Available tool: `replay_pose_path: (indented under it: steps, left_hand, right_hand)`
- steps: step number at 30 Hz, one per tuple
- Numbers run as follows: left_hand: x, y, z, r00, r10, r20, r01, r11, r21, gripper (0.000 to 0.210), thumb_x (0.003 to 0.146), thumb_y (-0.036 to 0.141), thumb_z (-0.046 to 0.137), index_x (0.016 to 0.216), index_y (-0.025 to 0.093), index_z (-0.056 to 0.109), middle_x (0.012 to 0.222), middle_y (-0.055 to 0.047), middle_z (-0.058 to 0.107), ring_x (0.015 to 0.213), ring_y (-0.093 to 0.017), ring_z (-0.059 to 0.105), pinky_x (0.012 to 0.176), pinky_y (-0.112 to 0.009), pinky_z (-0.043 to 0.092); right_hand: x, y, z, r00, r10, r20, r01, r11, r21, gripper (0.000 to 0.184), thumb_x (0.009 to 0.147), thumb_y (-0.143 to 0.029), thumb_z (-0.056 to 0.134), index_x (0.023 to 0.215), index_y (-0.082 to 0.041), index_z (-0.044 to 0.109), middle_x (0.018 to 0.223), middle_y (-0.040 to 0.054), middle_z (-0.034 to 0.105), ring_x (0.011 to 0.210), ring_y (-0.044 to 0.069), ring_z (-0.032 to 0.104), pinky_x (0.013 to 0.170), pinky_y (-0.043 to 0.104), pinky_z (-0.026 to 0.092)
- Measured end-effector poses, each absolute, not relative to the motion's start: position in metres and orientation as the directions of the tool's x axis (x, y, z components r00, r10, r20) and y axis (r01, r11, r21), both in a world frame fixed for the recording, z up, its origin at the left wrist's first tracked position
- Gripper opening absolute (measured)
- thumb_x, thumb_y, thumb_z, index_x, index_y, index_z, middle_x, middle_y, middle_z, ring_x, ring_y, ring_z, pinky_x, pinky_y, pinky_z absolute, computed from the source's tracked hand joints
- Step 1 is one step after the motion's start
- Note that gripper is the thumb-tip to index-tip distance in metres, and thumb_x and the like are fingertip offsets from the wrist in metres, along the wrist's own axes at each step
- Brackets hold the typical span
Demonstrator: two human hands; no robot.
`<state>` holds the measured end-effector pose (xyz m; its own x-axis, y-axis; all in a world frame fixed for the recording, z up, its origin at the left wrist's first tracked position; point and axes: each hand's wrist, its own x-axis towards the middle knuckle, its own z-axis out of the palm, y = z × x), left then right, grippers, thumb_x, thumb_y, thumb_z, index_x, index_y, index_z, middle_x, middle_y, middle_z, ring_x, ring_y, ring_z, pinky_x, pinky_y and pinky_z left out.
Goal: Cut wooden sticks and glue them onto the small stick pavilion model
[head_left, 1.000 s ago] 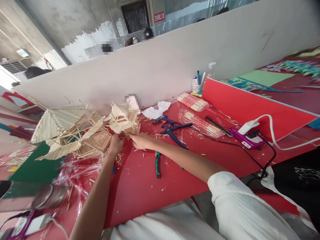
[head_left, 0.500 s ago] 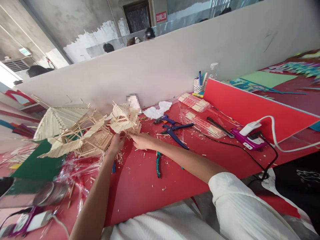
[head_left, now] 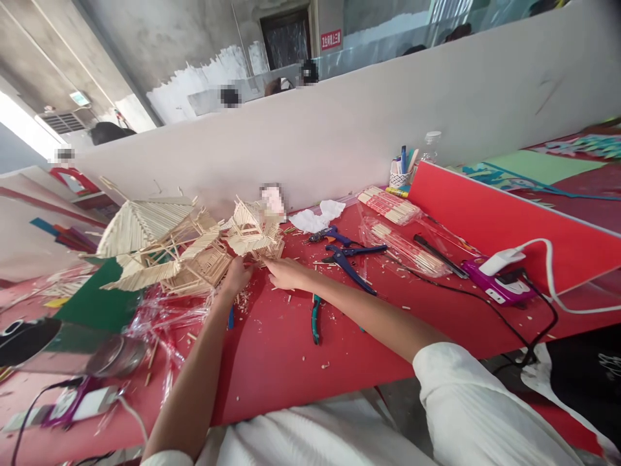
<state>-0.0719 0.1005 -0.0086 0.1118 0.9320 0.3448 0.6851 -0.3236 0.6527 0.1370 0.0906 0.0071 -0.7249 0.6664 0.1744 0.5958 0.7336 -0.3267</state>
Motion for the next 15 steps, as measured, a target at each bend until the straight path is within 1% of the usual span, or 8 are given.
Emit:
replay_pose_path:
  steps: [3, 5, 9, 12, 15]
  left_hand:
    - [-0.071, 0.1018, -0.0102, 0.139, 0.923, 0.36, 0.64, -0.361, 0.678, 0.037, 0.08, 0.032, 0.059, 0.11, 0.014, 0.071, 0.105, -0.013, 0.076, 0.098, -0.026, 0.07, 0.091, -0.038, 0.055]
    - [-0.0696, 0.1026, -0.0102, 0.13, 0.924, 0.361, 0.639, -0.356, 0.682, 0.035, 0.082, 0.034, 0.059, 0.108, 0.015, 0.072, 0.105, -0.012, 0.076, 0.098, -0.026, 0.069, 0.09, -0.036, 0.054]
    - [-0.0661, 0.1036, -0.01, 0.093, 0.931, 0.354, 0.639, -0.329, 0.696, 0.033, 0.082, 0.04, 0.062, 0.1, 0.014, 0.074, 0.099, -0.012, 0.077, 0.094, -0.026, 0.07, 0.087, -0.035, 0.054]
    - [-0.064, 0.1038, -0.0107, 0.089, 0.927, 0.365, 0.614, -0.339, 0.713, 0.033, 0.082, 0.041, 0.063, 0.098, 0.014, 0.074, 0.097, -0.012, 0.077, 0.091, -0.026, 0.07, 0.084, -0.034, 0.054]
    - [-0.0631, 0.1036, -0.0115, 0.07, 0.935, 0.347, 0.618, -0.313, 0.721, 0.031, 0.082, 0.037, 0.062, 0.097, 0.013, 0.073, 0.095, -0.011, 0.077, 0.087, -0.025, 0.069, 0.082, -0.033, 0.054]
  right_hand:
    - [0.1368, 0.0906, 0.0067, -0.728, 0.663, 0.173, 0.596, 0.737, -0.318, 0.076, 0.095, -0.021, 0.046, 0.162, -0.016, 0.011, 0.133, 0.0199, 0.066, 0.106, 0.033, 0.07, 0.08, 0.041, 0.055]
    - [0.1366, 0.0909, 0.0061, -0.726, 0.666, 0.17, 0.6, 0.735, -0.317, 0.074, 0.095, -0.022, 0.046, 0.162, -0.016, 0.013, 0.13, 0.0193, 0.067, 0.105, 0.032, 0.07, 0.081, 0.04, 0.055]
    - [0.1361, 0.0917, 0.004, -0.718, 0.681, 0.145, 0.617, 0.719, -0.321, 0.071, 0.096, -0.025, 0.045, 0.161, -0.012, 0.018, 0.123, 0.019, 0.071, 0.104, 0.032, 0.071, 0.081, 0.039, 0.055]
    - [0.1358, 0.0915, 0.0022, -0.709, 0.687, 0.156, 0.62, 0.714, -0.326, 0.07, 0.097, -0.025, 0.045, 0.161, -0.012, 0.02, 0.131, 0.0203, 0.067, 0.109, 0.032, 0.069, 0.083, 0.038, 0.054]
    - [0.136, 0.0909, 0.0011, -0.7, 0.696, 0.159, 0.629, 0.706, -0.326, 0.068, 0.098, -0.028, 0.045, 0.161, -0.013, 0.022, 0.136, 0.02, 0.064, 0.112, 0.032, 0.068, 0.085, 0.036, 0.052]
